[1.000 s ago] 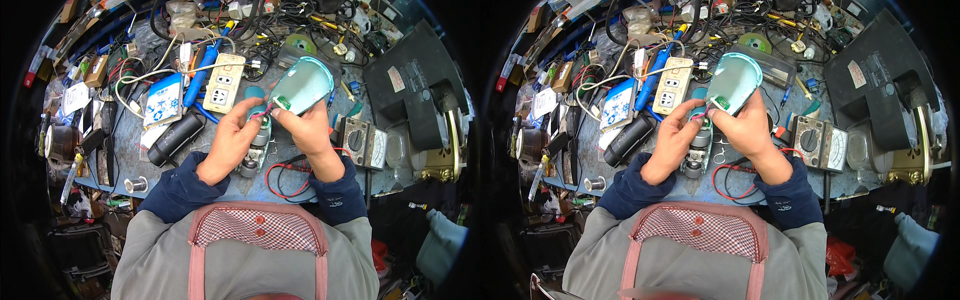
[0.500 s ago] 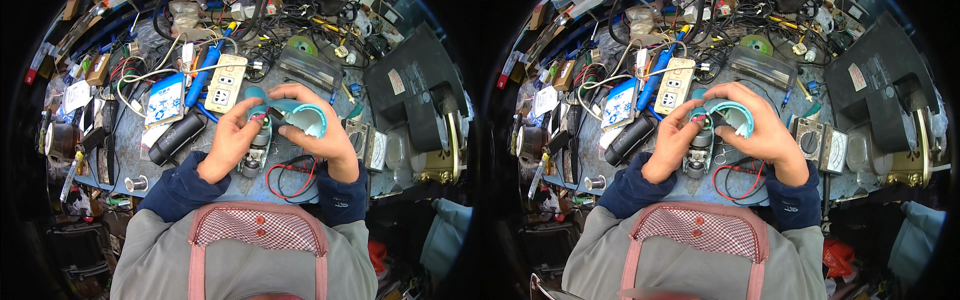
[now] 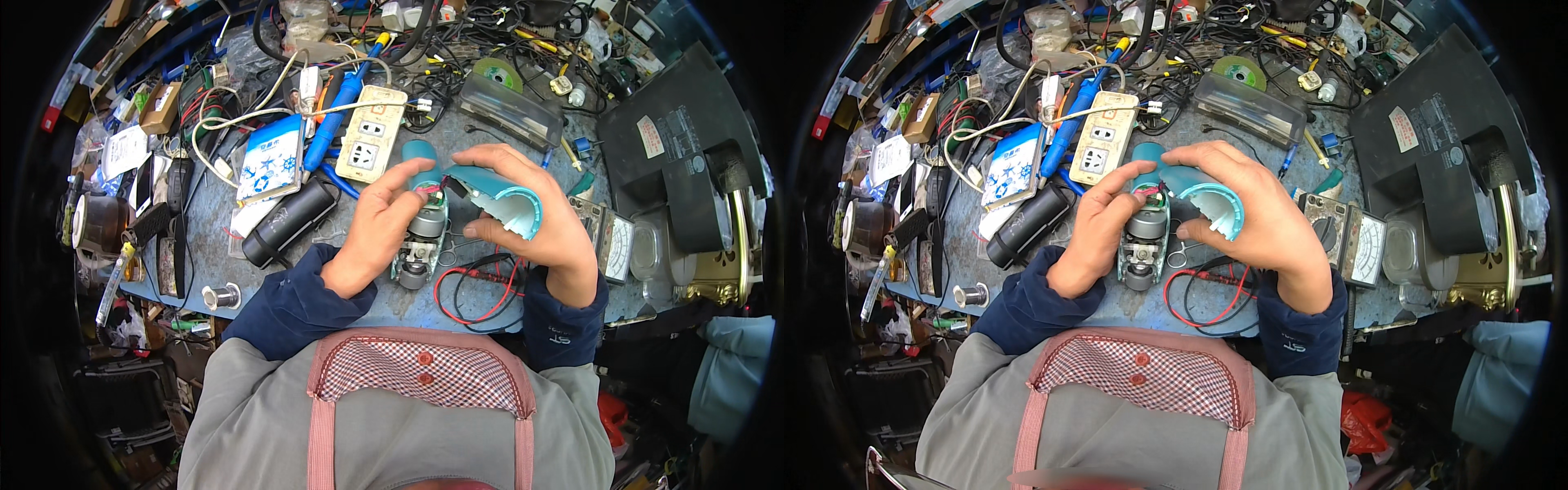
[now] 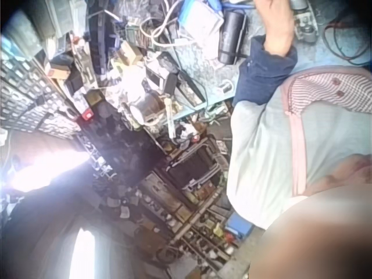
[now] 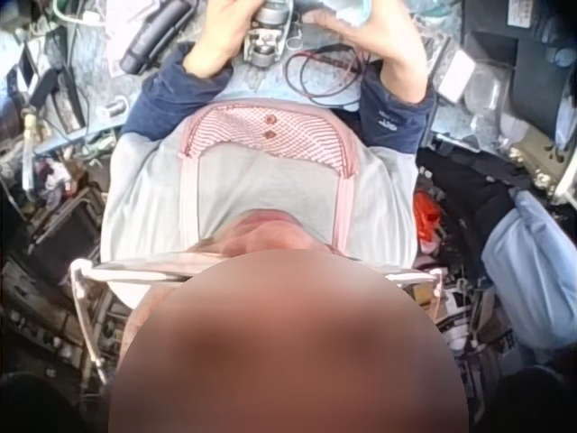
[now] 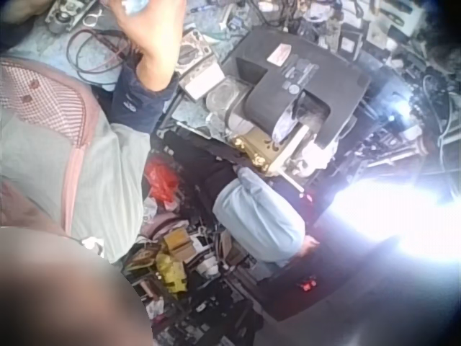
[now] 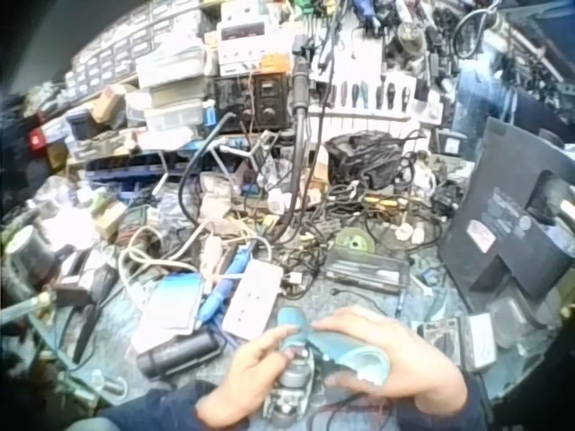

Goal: The person disassembles a teal handheld device, uses a screwdriver to adjust internal components, and reassembles the casing. They then test the device with a multimeter and place it on the workbench.

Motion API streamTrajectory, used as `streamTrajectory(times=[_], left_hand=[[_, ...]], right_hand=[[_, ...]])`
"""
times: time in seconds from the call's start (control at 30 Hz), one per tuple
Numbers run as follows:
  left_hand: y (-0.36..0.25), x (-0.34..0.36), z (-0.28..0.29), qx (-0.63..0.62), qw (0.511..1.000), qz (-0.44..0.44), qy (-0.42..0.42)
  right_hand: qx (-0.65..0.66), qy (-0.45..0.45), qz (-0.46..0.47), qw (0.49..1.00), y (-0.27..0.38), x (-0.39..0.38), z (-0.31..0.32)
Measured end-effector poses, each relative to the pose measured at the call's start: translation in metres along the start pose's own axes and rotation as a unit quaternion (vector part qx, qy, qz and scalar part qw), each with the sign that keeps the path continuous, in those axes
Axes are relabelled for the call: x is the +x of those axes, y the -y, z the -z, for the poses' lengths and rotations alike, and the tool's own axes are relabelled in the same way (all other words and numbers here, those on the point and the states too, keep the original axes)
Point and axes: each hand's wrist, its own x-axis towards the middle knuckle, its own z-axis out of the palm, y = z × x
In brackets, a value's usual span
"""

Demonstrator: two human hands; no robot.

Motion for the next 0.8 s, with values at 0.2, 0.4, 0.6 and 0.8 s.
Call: streamTrajectory(times=[0.2,0.4,0.6,0.8], left_hand=[[0.003,0.004,-0.003,-0.065,0.996,-0.053,-0.017],[0.004,-0.001,-0.001,-0.058,0.998,-0.002,-0.004],[0.005,-0.002,0.000,-0.024,1.000,-0.005,-0.007],[0.007,-0.002,-0.006,-0.050,0.997,-0.046,-0.020]], right_hand=[[0.057,0.048,-0.045,0.996,0.001,-0.002,0.004],[0.081,0.057,-0.044,0.994,0.000,-0.003,0.001],[0.141,0.063,-0.082,0.985,0.010,-0.003,-0.007],[-0.048,-0.005,-0.065,0.997,0.024,-0.002,-0.034]])
